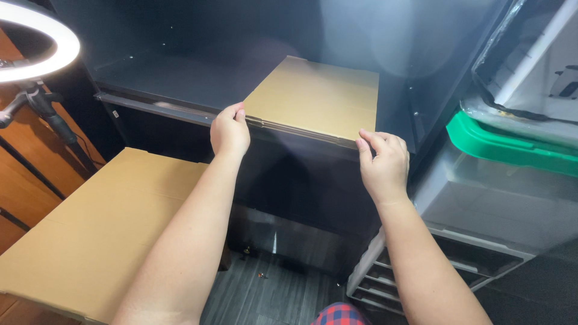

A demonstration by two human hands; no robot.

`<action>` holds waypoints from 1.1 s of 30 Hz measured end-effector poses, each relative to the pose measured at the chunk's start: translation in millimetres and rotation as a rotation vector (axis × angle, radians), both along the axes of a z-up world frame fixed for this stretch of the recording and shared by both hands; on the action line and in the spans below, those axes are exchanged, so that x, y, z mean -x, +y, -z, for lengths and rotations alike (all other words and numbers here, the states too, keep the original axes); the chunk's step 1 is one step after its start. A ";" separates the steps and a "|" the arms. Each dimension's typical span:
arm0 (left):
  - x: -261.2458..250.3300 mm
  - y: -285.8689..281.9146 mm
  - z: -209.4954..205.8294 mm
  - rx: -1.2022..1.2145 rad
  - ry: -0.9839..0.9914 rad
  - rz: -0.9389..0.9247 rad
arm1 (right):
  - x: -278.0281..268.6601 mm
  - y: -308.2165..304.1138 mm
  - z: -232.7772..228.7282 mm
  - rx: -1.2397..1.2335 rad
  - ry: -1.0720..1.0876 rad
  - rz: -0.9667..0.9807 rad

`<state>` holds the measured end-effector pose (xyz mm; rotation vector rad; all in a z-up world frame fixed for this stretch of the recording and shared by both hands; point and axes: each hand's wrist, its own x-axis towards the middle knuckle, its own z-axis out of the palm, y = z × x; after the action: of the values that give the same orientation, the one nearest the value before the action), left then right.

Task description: The person repeatedly picks up flat cardboard sheets from a stack on a low wooden surface and places them one by one onto a black shelf above. The action is repeated continuously throughout the clip.

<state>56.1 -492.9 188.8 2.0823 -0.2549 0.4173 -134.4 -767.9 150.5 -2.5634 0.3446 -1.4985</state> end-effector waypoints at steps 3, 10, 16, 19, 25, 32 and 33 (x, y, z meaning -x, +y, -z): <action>5.5 6.7 -8.4 -0.112 0.032 -0.043 | 0.2 4.1 -0.4 -0.011 0.020 0.031; 1.6 6.8 -3.7 -0.203 0.004 -0.070 | -4.1 1.6 5.2 0.018 0.023 0.076; 7.1 32.9 25.0 0.041 -0.280 -0.251 | 11.6 18.6 3.0 0.088 -0.071 0.040; 14.4 76.3 61.7 0.105 -0.441 -0.231 | 25.7 49.0 3.3 0.039 -0.229 -0.107; 83.3 204.3 119.9 0.084 -0.515 -0.090 | 34.0 137.5 34.3 -0.014 -0.252 -0.396; 172.9 292.7 141.7 -0.082 -0.216 -0.333 | 20.0 219.1 122.1 -0.206 0.081 -0.763; 187.5 297.0 137.3 -0.118 -0.060 -0.334 | 20.5 231.5 131.5 -0.253 0.163 -0.836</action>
<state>-131.5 -195.9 51.5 2.2367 0.0377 0.6795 -155.0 -536.4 19.0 -2.1812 -0.4486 -0.8712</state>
